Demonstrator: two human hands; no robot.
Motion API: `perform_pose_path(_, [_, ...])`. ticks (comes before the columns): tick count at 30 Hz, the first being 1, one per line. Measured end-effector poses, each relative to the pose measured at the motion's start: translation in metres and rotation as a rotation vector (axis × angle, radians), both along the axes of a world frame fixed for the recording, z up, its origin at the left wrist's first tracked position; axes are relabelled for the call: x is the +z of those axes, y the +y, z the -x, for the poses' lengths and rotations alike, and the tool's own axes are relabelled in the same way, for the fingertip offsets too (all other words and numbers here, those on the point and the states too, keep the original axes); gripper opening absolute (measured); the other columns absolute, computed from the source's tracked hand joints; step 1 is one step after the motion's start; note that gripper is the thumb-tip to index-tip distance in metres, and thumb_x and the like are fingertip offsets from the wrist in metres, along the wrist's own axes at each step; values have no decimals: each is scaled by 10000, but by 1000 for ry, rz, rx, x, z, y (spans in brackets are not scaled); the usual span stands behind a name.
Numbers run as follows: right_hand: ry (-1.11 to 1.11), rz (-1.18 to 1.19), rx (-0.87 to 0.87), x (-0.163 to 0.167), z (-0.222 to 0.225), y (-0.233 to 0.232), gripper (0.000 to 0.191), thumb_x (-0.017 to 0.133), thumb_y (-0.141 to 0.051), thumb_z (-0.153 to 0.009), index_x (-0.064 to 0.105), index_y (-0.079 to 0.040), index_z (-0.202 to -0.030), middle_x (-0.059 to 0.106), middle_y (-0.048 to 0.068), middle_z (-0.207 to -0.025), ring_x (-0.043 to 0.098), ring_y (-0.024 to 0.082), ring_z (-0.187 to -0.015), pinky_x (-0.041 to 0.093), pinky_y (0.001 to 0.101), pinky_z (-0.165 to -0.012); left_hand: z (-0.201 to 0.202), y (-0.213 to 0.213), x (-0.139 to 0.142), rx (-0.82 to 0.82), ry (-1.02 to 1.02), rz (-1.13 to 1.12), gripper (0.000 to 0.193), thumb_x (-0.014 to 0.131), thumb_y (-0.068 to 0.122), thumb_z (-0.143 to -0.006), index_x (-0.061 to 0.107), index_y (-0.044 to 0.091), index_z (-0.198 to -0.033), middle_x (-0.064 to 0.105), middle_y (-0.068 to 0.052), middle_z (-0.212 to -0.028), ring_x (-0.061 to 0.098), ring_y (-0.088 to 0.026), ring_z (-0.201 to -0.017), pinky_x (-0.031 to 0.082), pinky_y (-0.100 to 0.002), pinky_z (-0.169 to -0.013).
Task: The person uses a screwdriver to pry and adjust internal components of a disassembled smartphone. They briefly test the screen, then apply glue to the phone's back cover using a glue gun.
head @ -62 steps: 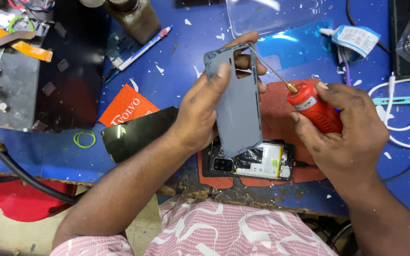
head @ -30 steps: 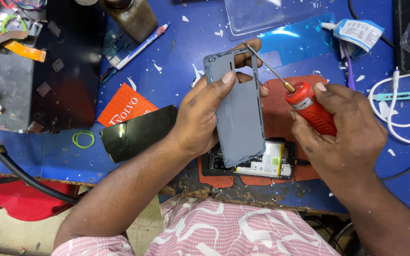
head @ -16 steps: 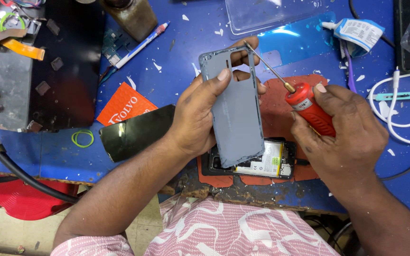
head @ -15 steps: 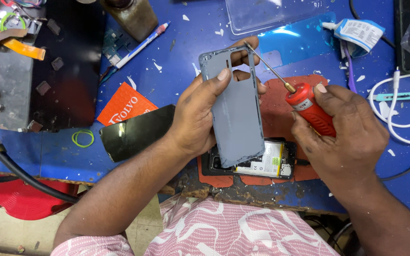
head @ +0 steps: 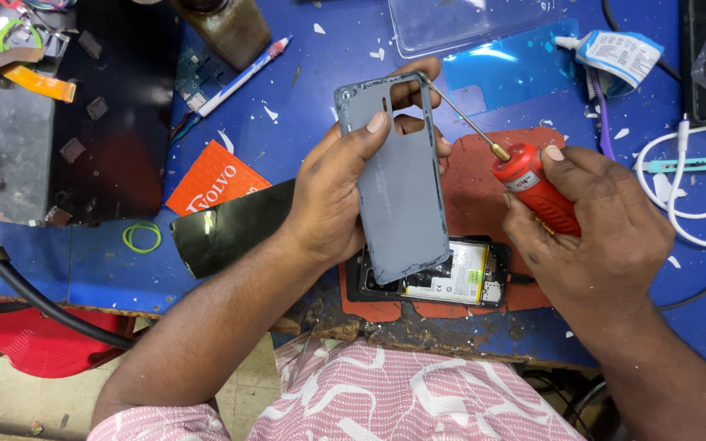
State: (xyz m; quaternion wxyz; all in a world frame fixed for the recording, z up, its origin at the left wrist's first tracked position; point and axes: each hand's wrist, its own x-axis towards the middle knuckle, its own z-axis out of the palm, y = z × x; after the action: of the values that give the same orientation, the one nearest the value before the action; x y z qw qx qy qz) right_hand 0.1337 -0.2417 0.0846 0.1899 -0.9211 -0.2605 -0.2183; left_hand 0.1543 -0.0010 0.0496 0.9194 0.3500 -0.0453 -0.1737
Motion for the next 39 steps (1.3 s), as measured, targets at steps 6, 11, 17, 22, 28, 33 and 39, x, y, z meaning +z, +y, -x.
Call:
perform_pose_path(6, [4, -9, 2, -1, 0, -2, 500, 893, -9, -811, 632, 28, -1236, 686, 227, -1151, 717, 337, -966, 606, 400, -798, -1, -1, 0, 12, 11, -3, 628, 502, 349, -1094, 376, 22, -1615, 579, -94, -1296, 645, -216, -1107, 568, -388, -990])
perform_pose_path(11, [24, -4, -9, -1, 0, -3, 498, 887, -3, -822, 637, 21, -1252, 695, 218, -1155, 722, 325, -972, 604, 371, -758, -1, 0, -1, -2, -28, -2, 637, 514, 369, -1109, 382, 24, -1629, 593, -119, -1219, 642, -212, -1075, 557, -385, -999])
perform_pose_path(17, [20, 4, 0, 2, -1, -4, 501, 888, -5, -804, 641, 29, -1239, 690, 224, -1141, 722, 325, -969, 611, 386, -791, -1, 1, -3, 1, -25, -10, 642, 513, 374, -1102, 387, 22, -1624, 588, -114, -1230, 640, -211, -1059, 548, -392, -1013])
perform_pose_path(22, [14, 2, 19, 4, -3, -4, 500, 897, -10, -785, 640, 38, -1211, 688, 221, -1110, 718, 321, -931, 606, 383, -755, -1, 1, -2, -7, -24, -20, 625, 502, 375, -1115, 387, 19, -1616, 612, -157, -1195, 645, -227, -1087, 548, -394, -1023])
perform_pose_path(28, [17, 17, 29, 3, 0, 0, 511, 902, -15, -760, 648, 25, -1202, 701, 199, -1115, 714, 318, -918, 600, 386, -756, -4, 0, 3, 25, 0, -45, 638, 482, 347, -1056, 382, -1, -1581, 579, -74, -1330, 618, -208, -1124, 547, -396, -1024])
perform_pose_path(33, [-10, 43, 26, 1, -3, -5, 518, 915, -18, -748, 643, 28, -1186, 701, 201, -1105, 713, 318, -928, 605, 389, -772, -9, 13, 5, 10, -60, -170, 653, 449, 455, -1120, 462, -10, -1580, 608, -108, -1326, 636, -206, -1149, 538, -350, -1002])
perform_pose_path(39, [-40, 77, 80, 1, -16, -19, 548, 969, -60, -767, 635, -1, -1197, 684, 191, -1135, 719, 335, -967, 613, 405, -806, -13, 31, 8, -63, -34, -232, 661, 451, 508, -1084, 530, 24, -1528, 639, -115, -1261, 618, -178, -1081, 567, -358, -899])
